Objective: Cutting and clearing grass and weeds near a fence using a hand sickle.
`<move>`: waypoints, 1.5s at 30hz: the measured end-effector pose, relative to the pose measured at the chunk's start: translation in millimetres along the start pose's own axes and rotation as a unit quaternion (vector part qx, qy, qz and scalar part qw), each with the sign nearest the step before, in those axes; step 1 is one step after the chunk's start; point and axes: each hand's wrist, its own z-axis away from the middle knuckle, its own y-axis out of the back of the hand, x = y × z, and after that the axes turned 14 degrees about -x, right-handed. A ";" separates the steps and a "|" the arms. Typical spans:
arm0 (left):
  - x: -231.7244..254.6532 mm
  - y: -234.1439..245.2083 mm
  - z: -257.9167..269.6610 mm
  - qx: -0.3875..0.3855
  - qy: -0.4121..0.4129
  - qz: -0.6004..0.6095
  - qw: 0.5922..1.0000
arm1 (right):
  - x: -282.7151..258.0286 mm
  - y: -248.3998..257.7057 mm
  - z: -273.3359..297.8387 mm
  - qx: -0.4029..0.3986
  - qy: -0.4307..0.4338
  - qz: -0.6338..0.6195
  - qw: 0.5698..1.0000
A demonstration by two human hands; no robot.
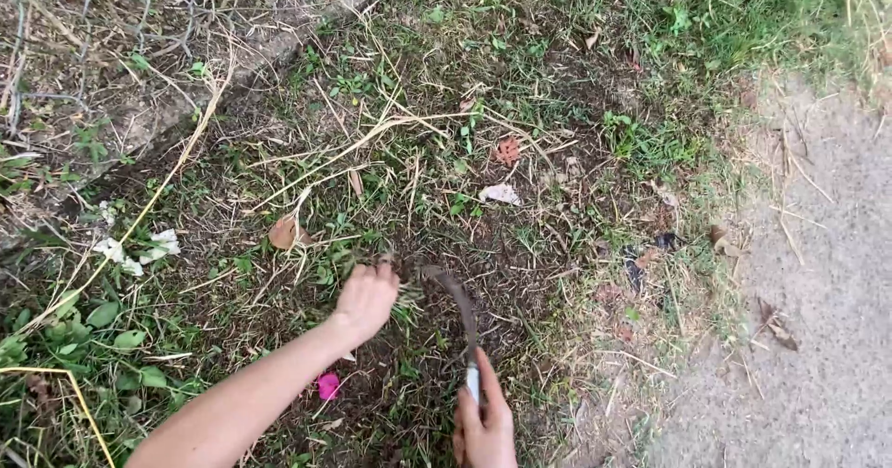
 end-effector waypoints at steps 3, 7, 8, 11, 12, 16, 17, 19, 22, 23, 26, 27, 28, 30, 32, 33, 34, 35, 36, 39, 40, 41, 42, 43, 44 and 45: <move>-25.6 -6.5 9.8 -0.006 0.002 0.105 0.995 | -19.0 -20.8 -12.8 -0.136 -0.060 0.001 0.989; -44.4 -52.3 -2.4 0.106 -0.025 0.153 0.982 | 0.2 -42.1 -4.3 -0.152 -0.047 0.090 0.983; -47.0 -70.9 -17.3 0.220 -0.029 0.123 0.967 | 2.3 -42.9 1.9 -0.135 -0.058 0.094 0.985; -68.3 75.9 79.2 -0.038 0.074 0.398 0.913 | 184.8 46.2 -45.0 -0.186 0.234 0.181 0.937; -89.6 70.6 78.2 -0.040 0.074 0.400 0.913 | 192.0 55.7 -43.3 -0.186 0.232 0.181 0.937; -164.8 18.4 67.7 0.123 0.278 0.297 0.905 | 138.3 41.0 -18.1 -0.120 0.205 0.032 0.971; -181.5 -2.0 64.7 0.194 0.321 0.231 0.897 | 103.1 24.3 -6.4 -0.054 0.137 -0.022 0.989; -159.4 33.0 97.1 0.178 0.307 0.315 0.880 | 35.4 -12.5 11.2 -0.024 0.080 -0.033 0.996; -102.3 53.1 114.4 0.083 0.186 0.444 0.873 | 2.2 -33.6 15.1 0.008 0.003 -0.054 0.999; -80.7 52.9 116.4 0.002 0.082 0.481 0.873 | 3.4 -36.9 12.9 0.008 -0.021 -0.065 0.998; -11.7 49.3 106.9 -0.129 -0.063 0.257 0.956 | 41.1 -31.7 7.8 -0.003 -0.009 -0.037 0.999; -6.3 41.0 95.5 -0.128 -0.062 0.261 0.955 | 53.4 -26.5 3.7 -0.005 -0.009 -0.032 0.999; 0.7 31.6 84.4 -0.104 -0.050 0.147 0.982 | 67.6 -20.7 1.3 -0.006 0.001 -0.023 1.000; 5.7 12.4 60.2 -0.080 -0.039 0.031 0.996 | 75.0 -18.5 0.2 -0.008 0.010 -0.012 1.000; 4.3 -7.1 34.1 -0.116 -0.006 -0.114 0.987 | 62.1 -24.2 4.4 -0.036 -0.030 0.018 0.999; 2.5 -5.2 33.9 -0.117 -0.009 -0.113 0.987 | 49.2 -28.5 4.3 -0.033 -0.032 0.018 0.999; -1.8 -2.2 32.9 -0.116 -0.016 -0.104 0.988 | 36.3 -35.2 2.8 -0.062 -0.058 0.032 0.996; -5.9 1.2 32.0 -0.115 -0.023 -0.095 0.989 | 23.0 -41.5 1.5 -0.091 -0.084 0.046 0.991; -11.2 -0.3 30.6 -0.114 -0.024 -0.097 0.988 | 14.6 -44.9 0.3 -0.090 -0.083 0.045 0.991; -24.1 -12.1 32.1 -0.080 -0.036 -0.046 0.995 | 23.1 -48.3 3.6 -0.133 -0.083 0.087 0.984; -27.8 -14.8 31.9 -0.067 -0.049 -0.017 0.996 | 42.9 -42.9 4.8 -0.129 -0.040 0.136 0.981; -32.0 -16.9 32.0 -0.053 -0.062 0.011 0.997 | 61.7 -37.9 6.3 -0.125 0.003 0.184 0.975; -35.3 -36.4 24.1 -0.050 -0.059 0.009 0.997 | 106.2 -22.5 -8.7 -0.126 0.008 0.184 0.975; -38.4 -56.5 16.0 -0.028 -0.076 0.128 0.989 | 151.0 -4.7 -17.0 -0.134 0.080 0.179 0.971; -32.5 -82.7 12.3 -0.009 -0.094 0.248 0.964 | 200.3 20.2 -10.3 -0.142 0.145 0.175 0.963; -51.3 -59.3 36.7 -0.010 -0.093 0.251 0.963 | 197.6 31.1 -6.6 -0.142 0.144 0.177 0.963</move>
